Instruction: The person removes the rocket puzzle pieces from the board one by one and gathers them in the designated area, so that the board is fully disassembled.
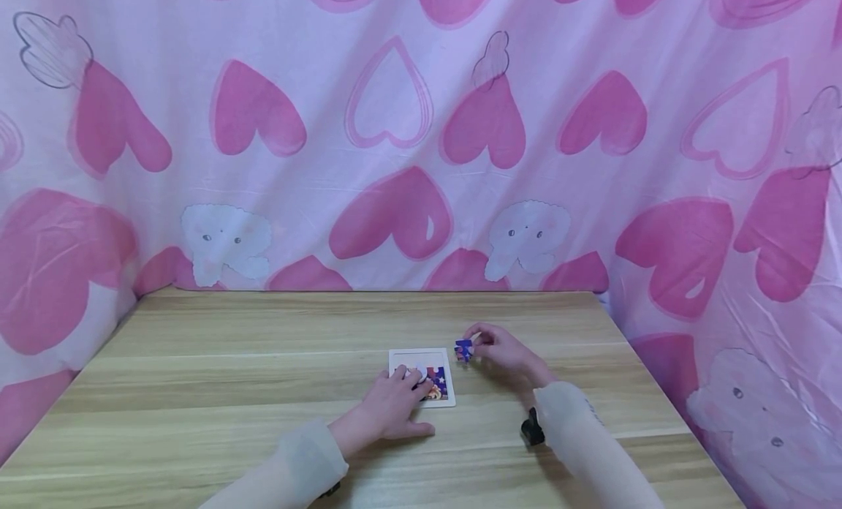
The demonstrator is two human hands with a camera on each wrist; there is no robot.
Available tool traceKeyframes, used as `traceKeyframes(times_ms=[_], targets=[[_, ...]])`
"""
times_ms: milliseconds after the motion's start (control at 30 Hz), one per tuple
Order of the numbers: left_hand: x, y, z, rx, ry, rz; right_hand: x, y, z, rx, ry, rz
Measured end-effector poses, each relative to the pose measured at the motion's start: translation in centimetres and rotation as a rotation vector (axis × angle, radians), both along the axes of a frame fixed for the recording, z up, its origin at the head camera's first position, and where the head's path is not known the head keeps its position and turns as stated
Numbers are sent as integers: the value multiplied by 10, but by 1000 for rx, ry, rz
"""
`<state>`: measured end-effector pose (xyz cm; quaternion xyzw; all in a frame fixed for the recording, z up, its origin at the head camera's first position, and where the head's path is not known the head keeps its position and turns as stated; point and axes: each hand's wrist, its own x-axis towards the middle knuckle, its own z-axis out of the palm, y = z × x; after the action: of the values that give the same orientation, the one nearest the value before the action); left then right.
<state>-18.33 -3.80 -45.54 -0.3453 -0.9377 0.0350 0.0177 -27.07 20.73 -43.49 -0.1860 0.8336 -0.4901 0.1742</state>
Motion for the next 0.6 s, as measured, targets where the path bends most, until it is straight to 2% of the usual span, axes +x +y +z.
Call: traceKeyframes(times_ms=[233, 600], targets=[[0, 0, -1, 0, -7, 3, -6, 18, -14, 21, 12, -34], [0, 0, -1, 3, -8, 2, -3, 42, -11, 5, 27, -82]])
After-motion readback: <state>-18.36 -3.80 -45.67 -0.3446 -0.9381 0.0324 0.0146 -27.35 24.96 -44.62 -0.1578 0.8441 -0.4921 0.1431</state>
